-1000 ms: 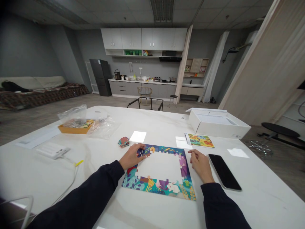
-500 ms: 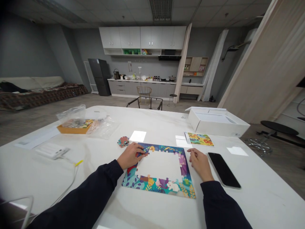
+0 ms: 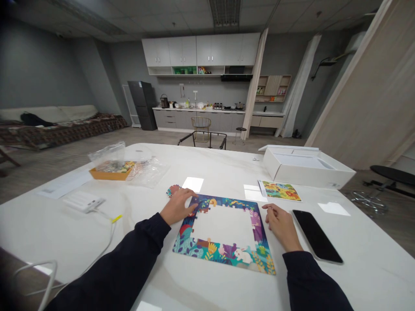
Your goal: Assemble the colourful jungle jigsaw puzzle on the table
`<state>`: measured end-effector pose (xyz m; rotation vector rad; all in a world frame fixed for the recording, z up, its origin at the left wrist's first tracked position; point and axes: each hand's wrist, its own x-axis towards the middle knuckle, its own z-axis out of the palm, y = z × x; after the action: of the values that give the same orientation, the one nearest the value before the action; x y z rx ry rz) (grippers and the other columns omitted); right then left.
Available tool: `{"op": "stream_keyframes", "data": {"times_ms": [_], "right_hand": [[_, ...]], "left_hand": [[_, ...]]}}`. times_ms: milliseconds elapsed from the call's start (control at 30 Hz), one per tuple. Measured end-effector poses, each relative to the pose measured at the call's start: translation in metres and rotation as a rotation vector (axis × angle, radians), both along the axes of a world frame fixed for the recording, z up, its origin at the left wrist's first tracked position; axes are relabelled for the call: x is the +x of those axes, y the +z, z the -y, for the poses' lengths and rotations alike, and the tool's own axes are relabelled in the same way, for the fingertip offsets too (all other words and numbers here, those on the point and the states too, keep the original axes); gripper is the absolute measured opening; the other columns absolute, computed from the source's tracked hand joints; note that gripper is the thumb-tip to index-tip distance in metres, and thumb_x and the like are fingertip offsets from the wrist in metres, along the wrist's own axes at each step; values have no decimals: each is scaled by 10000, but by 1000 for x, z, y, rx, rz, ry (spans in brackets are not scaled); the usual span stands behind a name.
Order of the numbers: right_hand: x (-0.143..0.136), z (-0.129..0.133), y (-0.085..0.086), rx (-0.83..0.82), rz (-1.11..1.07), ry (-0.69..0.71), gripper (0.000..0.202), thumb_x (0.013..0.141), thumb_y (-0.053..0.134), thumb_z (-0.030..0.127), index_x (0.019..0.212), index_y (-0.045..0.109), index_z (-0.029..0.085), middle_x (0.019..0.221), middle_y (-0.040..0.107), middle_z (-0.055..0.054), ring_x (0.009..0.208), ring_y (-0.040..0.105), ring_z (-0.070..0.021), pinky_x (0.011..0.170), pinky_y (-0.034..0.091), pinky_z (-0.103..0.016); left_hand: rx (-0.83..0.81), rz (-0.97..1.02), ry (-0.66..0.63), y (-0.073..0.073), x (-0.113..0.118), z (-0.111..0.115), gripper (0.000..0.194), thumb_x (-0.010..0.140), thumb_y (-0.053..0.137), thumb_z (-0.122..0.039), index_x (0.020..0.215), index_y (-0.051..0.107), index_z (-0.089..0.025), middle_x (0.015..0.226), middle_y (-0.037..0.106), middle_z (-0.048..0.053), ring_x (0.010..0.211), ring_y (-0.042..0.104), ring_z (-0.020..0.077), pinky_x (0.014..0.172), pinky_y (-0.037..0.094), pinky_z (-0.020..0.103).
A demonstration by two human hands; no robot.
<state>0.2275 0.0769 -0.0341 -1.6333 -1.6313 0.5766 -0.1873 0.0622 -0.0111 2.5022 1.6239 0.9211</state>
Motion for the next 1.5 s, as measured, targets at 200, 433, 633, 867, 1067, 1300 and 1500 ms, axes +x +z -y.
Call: {"op": "stream_keyframes", "data": {"times_ms": [200,433,633,867,1067,1300,1500], "right_hand": [[-1,-1,1,-15,-4,-4,423,874,433,464,1038,705,184,581,638,3,429,584,-172,488,463,-288],[1,-1,-1,1,9,6,426,876,436,459,1043,707,177,592,652,-6,430,587,-171,493,464,-290],[2,-2,-4,6,20,9,417,904,426,448,1057,703,176,601,648,-2,440,596,-168,504,467,-284],[2,-4,-7,-1,0,16,393,911,419,432,1035,700,187,592,629,16,433,574,-159,501,468,-281],[0,-3,-4,-8,4,19,388,896,423,439,1016,701,196,590,643,17,436,576,-158,513,464,-281],[1,-3,-4,-4,12,15,398,887,424,436,1012,709,188,586,643,11,439,577,-158,528,469,-284],[1,-3,-4,-13,7,14,388,894,424,427,1020,708,195,581,626,23,441,568,-156,522,465,-282]], "left_hand": [[31,-27,574,11,-50,-6,274,855,724,-415,1038,673,-217,1073,685,98,1028,595,317,847,471,404],[-104,-11,622,1,-62,-9,227,824,762,-412,957,695,-242,993,734,55,980,633,296,798,461,359],[22,155,238,9,-43,-4,216,791,824,-263,982,727,-234,1028,733,41,990,642,248,930,479,380],[-128,176,-273,-9,17,14,395,711,914,-301,1061,742,-240,1038,709,55,1024,618,256,928,497,380],[-149,206,-283,-13,24,16,519,701,917,-256,1147,655,-220,1095,702,63,1054,610,262,938,497,390],[-143,207,-274,-14,20,15,522,720,901,-244,1171,639,-222,1117,689,65,1076,606,268,948,499,392],[-145,194,-252,-12,19,15,505,730,896,-252,1170,649,-217,1119,697,74,1073,607,268,946,498,391]]}}
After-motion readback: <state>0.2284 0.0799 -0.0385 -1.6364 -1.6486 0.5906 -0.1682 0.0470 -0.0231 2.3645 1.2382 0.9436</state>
